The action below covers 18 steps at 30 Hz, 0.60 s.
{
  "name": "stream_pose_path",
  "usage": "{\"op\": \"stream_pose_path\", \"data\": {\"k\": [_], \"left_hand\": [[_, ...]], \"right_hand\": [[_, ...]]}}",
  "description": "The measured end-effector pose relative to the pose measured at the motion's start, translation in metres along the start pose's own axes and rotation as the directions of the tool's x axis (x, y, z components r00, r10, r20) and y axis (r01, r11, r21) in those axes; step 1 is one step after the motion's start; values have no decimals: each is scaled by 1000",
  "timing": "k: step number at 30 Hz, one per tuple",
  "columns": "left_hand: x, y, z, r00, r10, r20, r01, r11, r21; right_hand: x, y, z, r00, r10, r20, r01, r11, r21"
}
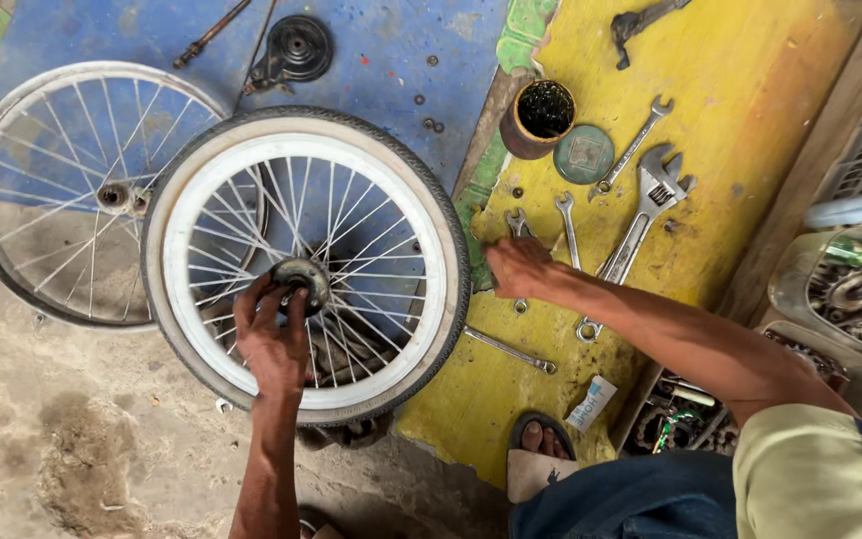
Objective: The person works on a bicycle wheel hub, applying grease and inserting small metal parts. They use their hands to manipulate the hub and occasionally reach for tools on the workbench.
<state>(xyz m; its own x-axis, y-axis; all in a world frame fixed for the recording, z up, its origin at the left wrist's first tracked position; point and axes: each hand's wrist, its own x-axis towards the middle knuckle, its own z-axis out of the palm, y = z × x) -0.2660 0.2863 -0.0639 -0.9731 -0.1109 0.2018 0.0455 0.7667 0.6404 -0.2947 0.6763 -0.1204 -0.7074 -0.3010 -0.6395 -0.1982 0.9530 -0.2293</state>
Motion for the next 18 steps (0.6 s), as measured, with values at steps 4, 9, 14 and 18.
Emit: {"op": "stream_pose_path", "data": {"k": [4,9,14,18], "left_hand": [[-2,-12,-18,975,219,-29,-214,967,138],[0,-11,-39,965,261,6,-259,952,161],[-5,-14,-56,958,282,-52,-279,958,67],[0,-18,-52,971,240,20,-240,958,158]], "right_hand": [[-12,-25,16,958,-140,-249,115,987,-111],[-19,-43,24,880,-269,-392,251,963,-99],[-21,-79,16,985,-77,-154,54,987,-152],[-24,-108,7,988,1,-156,-17,994,-104]]}}
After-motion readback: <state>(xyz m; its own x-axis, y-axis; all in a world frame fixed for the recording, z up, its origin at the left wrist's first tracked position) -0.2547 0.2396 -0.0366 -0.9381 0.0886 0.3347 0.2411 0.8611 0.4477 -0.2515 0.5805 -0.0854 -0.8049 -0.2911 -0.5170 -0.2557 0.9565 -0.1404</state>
